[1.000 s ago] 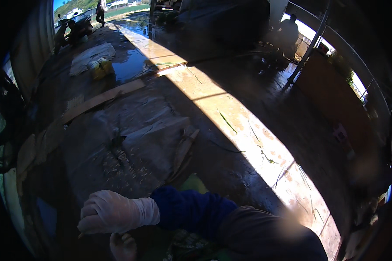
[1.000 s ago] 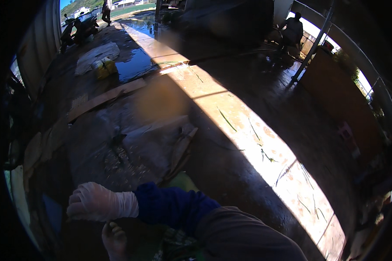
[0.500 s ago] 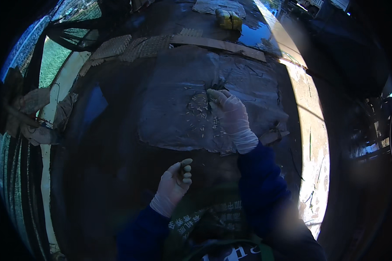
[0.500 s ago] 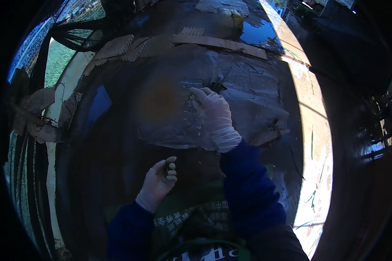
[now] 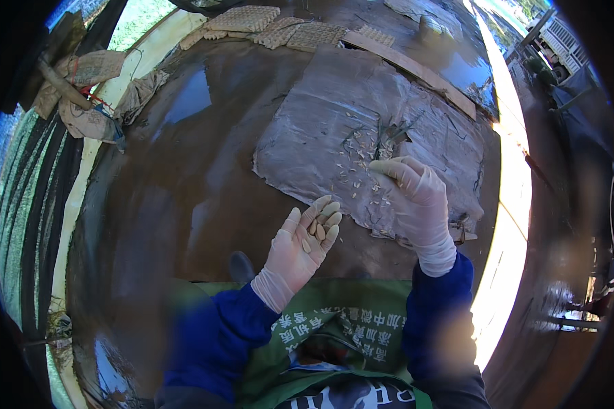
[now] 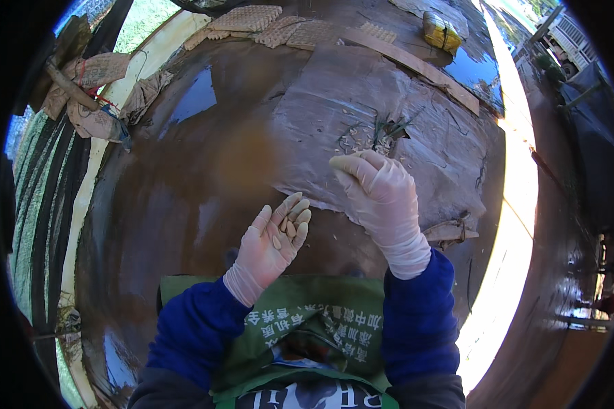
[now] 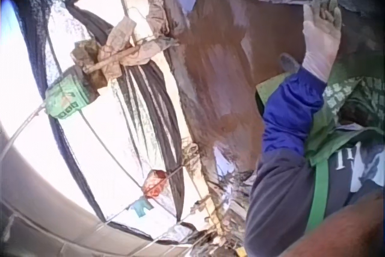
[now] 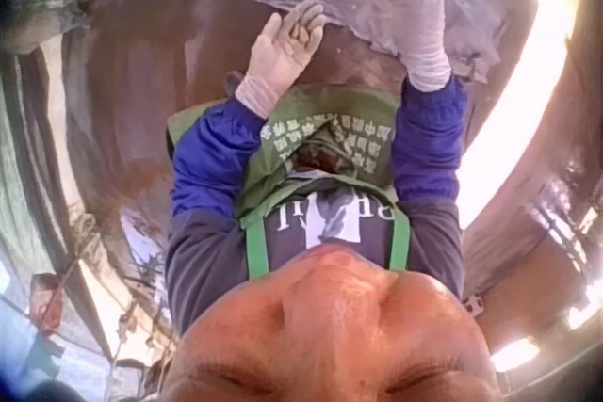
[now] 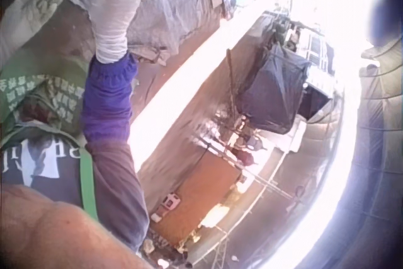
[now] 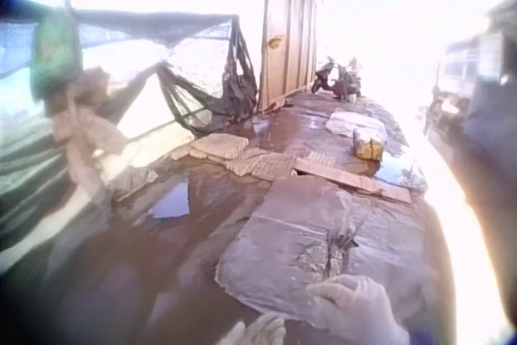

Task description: The person peels garlic cloves by hand, removing the outer skins and placing the peeled cloves into a green apron pocket. The person walks through a covered outdoor workspace while continuing to peel garlic.

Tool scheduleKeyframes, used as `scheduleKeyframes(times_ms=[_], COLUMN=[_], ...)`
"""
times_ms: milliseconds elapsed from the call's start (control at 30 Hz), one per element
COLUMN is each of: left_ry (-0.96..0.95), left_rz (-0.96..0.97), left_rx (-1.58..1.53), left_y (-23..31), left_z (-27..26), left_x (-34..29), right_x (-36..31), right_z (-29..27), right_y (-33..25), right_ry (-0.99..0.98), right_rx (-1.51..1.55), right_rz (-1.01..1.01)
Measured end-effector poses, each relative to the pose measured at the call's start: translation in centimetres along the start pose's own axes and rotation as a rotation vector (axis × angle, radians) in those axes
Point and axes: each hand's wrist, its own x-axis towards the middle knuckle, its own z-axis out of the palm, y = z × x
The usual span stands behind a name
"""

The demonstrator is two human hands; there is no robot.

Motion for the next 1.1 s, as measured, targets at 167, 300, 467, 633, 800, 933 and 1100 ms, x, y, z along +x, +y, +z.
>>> scheduleKeyframes(times_ms=[167, 300, 467, 633, 800, 933, 1100], left_ry=[0.022, 0.003, 0.000, 0.124, 0.132, 0.058, 0.245], left_rz=[0.034, 0.030, 0.036, 0.020, 0.025, -0.020, -0.248], left_rx=[-0.035, 0.000, 0.079, 0.131, 0.163, 0.141, 0.226], left_y=[-0.1, 0.0, 0.0, 0.0, -0.2, -0.4, -1.1], left_z=[0.6, 0.4, -0.1, -0.3, -0.6, -1.0, -0.9], left_x=[-0.3, -0.5, -0.5, -0.6, -0.5, -0.6, -0.6], right_x=[-1.2, -2.5, -3.8, -4.7, -4.3, -2.7, -3.0], right_z=[0.9, 2.5, 4.3, 6.2, 6.7, 3.6, -1.1], right_y=[-2.2, -3.0, -4.0, -3.9, -4.4, -6.3, -9.6], right_ry=[-0.182, -0.357, -0.498, -0.502, -0.504, -0.353, -0.378], right_rx=[-0.079, -0.109, -0.270, -0.413, -0.446, -0.082, 0.787], right_rz=[-0.201, -0.358, -0.468, -0.567, -0.538, -0.366, -0.197])
